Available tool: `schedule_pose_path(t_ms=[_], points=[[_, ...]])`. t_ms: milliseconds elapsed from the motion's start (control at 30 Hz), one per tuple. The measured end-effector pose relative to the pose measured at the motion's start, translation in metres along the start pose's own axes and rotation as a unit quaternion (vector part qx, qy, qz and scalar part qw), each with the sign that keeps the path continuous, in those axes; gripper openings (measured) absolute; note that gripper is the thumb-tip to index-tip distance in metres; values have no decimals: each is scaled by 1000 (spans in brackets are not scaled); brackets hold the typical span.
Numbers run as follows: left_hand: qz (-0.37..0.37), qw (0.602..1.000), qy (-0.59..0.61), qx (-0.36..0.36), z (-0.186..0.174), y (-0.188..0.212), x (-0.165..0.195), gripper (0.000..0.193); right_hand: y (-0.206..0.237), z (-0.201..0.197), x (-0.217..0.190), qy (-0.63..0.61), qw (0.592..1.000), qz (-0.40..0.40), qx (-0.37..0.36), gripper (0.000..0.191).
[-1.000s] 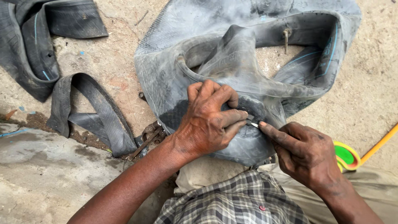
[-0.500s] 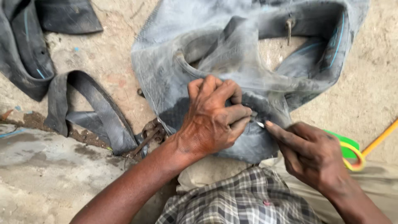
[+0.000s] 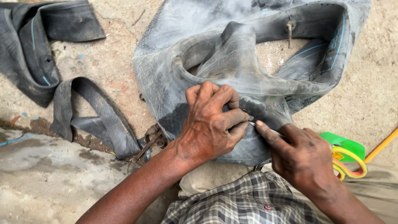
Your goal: The person applies glue to a damaged area on a tire inner tube, rubs it in, and then presses a patch over the glued area. The person smooths the patch with fingers and a small tool to ensure adhesion.
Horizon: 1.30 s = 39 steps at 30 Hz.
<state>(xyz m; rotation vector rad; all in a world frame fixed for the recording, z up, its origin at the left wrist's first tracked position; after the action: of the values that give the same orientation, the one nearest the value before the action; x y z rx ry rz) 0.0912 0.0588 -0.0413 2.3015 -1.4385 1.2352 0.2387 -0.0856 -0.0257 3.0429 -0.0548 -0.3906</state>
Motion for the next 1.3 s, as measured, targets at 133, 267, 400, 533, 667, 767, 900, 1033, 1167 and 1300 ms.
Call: schedule_pose_path(t_ms=[133, 267, 400, 533, 667, 767, 900, 1033, 1167, 1300], points=[[-2, 1000, -18, -10, 1, -4, 0, 11, -10, 1, -9, 32, 999, -24, -24, 68], [10, 999, -42, -23, -1, -12, 6, 11, -14, 5, -2, 54, 998, -26, -5, 70], [1, 999, -45, -11, -5, -14, 14, 13, 3, 3, 20, -157, 986, 44, 21, 52], [2, 999, -39, 7, -5, -12, 20, 12, 19, 3, 23, -272, 959, 62, 52, 50], [-1, 999, -42, 2, -1, -13, 18, 11, 17, 9, 22, -231, 969, 46, 72, 55], [-13, 999, -45, -14, 4, -13, 14, 10, 14, 12, 24, -182, 981, 27, 52, 63], [-24, 998, -51, -19, 8, -8, 8, 9, 11, 11, 17, -122, 992, 13, 38, 65], [-12, 998, -56, -14, 9, -5, 9, 11, 2, 15, -3, -38, 999, 9, -1, 66], [-25, 996, -83, -25, 10, -11, 16, 12, 0, 16, 3, -22, 998, 53, 3, 62], [-1, 997, -78, 7, 6, -16, 25, 11, 15, 8, 27, -224, 968, 37, 108, 47]])
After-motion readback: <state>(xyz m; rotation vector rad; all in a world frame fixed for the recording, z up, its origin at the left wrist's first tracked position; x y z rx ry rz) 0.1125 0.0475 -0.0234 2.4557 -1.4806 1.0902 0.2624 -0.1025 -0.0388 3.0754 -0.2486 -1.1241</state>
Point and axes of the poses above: each hand's wrist, its own y-axis away from the middle knuckle, its own z-axis out of the palm, x = y × z, the point moved 4 cm from there along -y, towards the middle knuckle, and after that the axes turned 3 degrees about -x, right-handed, at the moved point
